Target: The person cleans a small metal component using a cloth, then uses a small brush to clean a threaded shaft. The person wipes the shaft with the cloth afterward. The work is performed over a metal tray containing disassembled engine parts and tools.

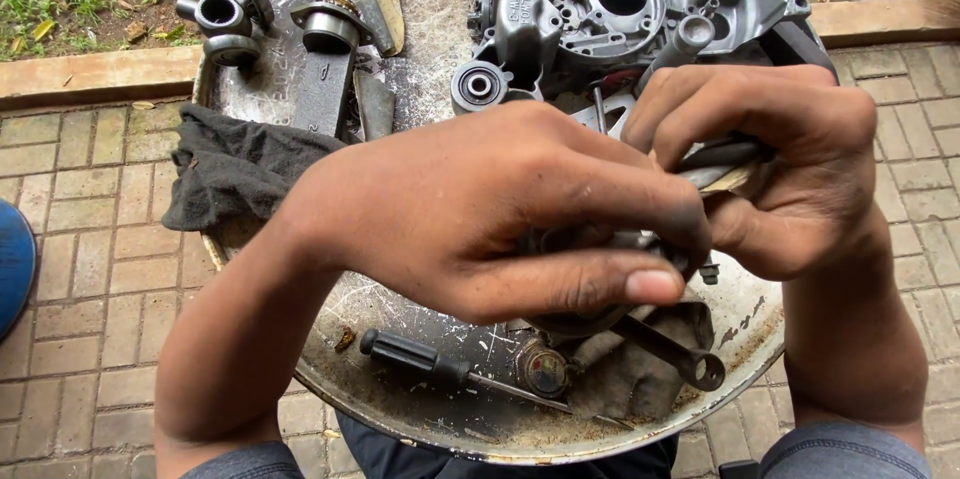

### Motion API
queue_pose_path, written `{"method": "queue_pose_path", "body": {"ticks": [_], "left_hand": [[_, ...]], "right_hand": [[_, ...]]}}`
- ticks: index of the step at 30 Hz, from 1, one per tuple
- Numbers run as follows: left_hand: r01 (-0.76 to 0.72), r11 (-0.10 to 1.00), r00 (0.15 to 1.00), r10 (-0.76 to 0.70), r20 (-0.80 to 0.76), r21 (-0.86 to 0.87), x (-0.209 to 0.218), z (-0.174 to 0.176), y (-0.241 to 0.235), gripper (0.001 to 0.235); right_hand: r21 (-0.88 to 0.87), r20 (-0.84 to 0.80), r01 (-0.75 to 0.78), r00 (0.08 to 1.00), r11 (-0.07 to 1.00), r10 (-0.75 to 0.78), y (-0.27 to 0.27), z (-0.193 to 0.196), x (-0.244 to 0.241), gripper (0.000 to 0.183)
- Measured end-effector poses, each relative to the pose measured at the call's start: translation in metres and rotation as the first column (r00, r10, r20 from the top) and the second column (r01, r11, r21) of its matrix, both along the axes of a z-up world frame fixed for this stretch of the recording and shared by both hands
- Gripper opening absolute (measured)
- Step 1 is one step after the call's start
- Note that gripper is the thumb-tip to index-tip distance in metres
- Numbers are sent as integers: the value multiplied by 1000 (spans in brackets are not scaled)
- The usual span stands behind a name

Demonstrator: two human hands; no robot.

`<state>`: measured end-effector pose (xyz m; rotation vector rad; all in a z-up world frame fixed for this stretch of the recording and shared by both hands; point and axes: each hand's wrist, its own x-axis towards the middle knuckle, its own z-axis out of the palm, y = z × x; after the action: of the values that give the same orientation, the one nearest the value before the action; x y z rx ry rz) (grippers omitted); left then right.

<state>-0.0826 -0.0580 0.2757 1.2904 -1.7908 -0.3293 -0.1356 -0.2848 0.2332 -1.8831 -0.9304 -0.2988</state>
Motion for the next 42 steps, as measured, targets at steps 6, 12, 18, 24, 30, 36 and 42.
{"method": "queue_pose_path", "body": {"ticks": [6, 12, 18, 24, 30, 36, 42], "left_hand": [[60, 998, 998, -60, -3, -18, -4, 1, 0, 28], [-29, 999, 996, 32, 84, -44, -1, -2, 1, 24], [-108, 983, 978, 132, 161, -149, 4, -5, 2, 21], [-190, 969, 958, 218, 186, -156, 9, -6, 5, 19], [-225, 955, 944, 263, 200, -192, 12, -9, 7, 12], [-310, 929, 901, 355, 248, -201, 20, -16, 9, 16], [-331, 921, 903, 372, 216, -206, 26, -12, 11, 16]], "right_hand": [[123, -6, -48, 999, 991, 50, -9, -17, 1, 33], [96, -82, 53, 996, 994, -45, -6, -22, -7, 15], [-10, -75, 159, 984, 987, -160, -3, -22, -1, 56], [75, -73, 145, 988, 987, -139, 4, -26, 3, 40], [7, 83, 184, 979, 983, -184, 1, -19, 4, 23], [57, 183, 333, 923, 941, -338, -9, -27, 2, 25], [21, 263, 269, 928, 963, -265, 7, -12, -2, 29]]}}
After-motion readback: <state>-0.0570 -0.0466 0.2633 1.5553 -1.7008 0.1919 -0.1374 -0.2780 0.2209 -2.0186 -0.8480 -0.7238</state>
